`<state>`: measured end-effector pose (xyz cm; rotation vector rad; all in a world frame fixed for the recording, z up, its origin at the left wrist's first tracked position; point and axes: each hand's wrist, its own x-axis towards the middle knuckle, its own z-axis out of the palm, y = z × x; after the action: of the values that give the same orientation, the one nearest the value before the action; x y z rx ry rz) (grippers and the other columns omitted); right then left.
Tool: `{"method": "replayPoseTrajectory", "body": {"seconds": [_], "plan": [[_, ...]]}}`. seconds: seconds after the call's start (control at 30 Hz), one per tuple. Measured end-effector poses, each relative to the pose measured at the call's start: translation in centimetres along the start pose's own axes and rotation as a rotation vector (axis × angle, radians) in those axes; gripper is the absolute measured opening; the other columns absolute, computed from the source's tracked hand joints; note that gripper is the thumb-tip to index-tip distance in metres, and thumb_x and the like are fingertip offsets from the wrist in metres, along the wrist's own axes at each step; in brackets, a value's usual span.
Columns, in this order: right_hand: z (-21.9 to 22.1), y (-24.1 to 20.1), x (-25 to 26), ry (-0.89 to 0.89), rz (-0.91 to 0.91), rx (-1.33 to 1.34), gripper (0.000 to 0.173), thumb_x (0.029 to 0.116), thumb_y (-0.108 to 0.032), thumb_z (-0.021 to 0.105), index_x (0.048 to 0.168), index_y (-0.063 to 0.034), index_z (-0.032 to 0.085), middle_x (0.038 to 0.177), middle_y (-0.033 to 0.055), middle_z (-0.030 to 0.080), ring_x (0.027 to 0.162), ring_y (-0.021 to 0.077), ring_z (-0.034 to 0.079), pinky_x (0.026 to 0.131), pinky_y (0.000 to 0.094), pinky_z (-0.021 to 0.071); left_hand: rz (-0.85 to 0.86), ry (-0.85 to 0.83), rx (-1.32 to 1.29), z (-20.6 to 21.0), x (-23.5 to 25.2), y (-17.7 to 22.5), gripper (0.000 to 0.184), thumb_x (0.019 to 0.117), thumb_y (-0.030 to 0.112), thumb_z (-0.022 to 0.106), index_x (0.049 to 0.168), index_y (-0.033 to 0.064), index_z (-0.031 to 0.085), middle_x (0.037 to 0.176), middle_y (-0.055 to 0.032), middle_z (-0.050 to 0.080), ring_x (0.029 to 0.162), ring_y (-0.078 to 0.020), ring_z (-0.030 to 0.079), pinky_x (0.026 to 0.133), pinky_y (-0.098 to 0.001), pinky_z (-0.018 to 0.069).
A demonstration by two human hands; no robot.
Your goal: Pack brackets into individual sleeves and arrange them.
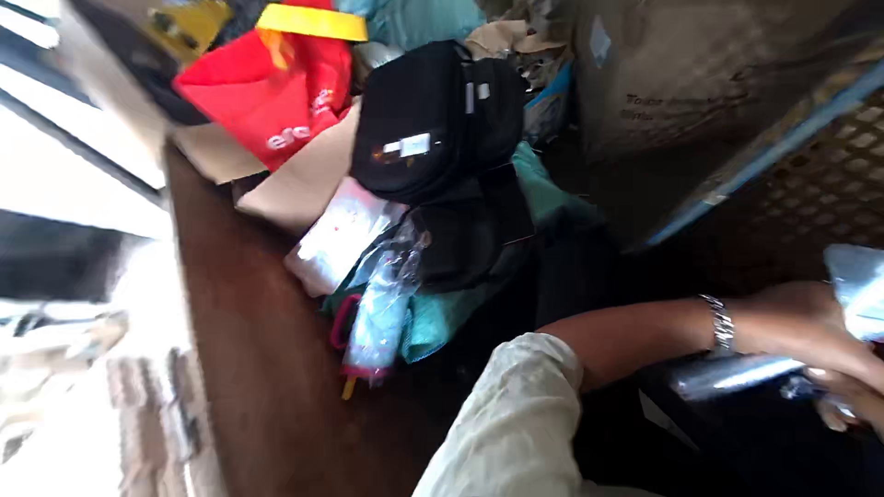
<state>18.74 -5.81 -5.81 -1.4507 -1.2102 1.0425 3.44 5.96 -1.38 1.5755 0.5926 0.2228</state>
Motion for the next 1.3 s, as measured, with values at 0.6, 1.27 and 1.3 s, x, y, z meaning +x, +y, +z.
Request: {"method": "replayPoseTrajectory", "body": {"seconds": [0.6,1.27,1.3], "plan": [[-6.9,14.6,11.7,-0.217,0.547,-0.940,0.056,0.0891,-0.002,0.072,0.143,0.0006,0.055,0.152,0.0255,0.046,0.144,0.0501,0.035,0.112,0.0711,0.0289,0.262,0.578,0.219,-3.0,5.1,-4.5,0.030,0.0794,0.004,0.072,0.106,-0.0064,0.062,0.089,0.0024,0.072,0.083,0.0021,0.068,0.078,-0.0167,0.0582],[-5.4,3.8,0.7,0.548,0.139,0.412,0.071,0.0784,-0.022,0.082,0.140,-0.0087,0.048,0.110,0.0052,0.071,0.084,0.0197,0.075,0.067,0.0382,0.0664,0.186,0.590,0.421,-1.9,4.6,-3.4,0.034,0.0812,0.020,0.080,0.100,-0.0062,0.070,0.088,-0.0046,0.072,0.085,0.0026,0.066,0.081,-0.0159,0.0537],[-5.3,2.1,0.1,0.384,0.110,0.430,0.071,0.0810,-0.023,0.081,0.142,-0.0103,0.047,0.115,0.0053,0.071,0.081,0.0200,0.075,0.062,0.0370,0.0659,0.177,0.556,0.405,-1.6,4.5,-3.2,0.034,0.0810,0.020,0.080,0.100,-0.0060,0.070,0.089,-0.0049,0.073,0.085,0.0018,0.067,0.082,-0.0167,0.0543]]}}
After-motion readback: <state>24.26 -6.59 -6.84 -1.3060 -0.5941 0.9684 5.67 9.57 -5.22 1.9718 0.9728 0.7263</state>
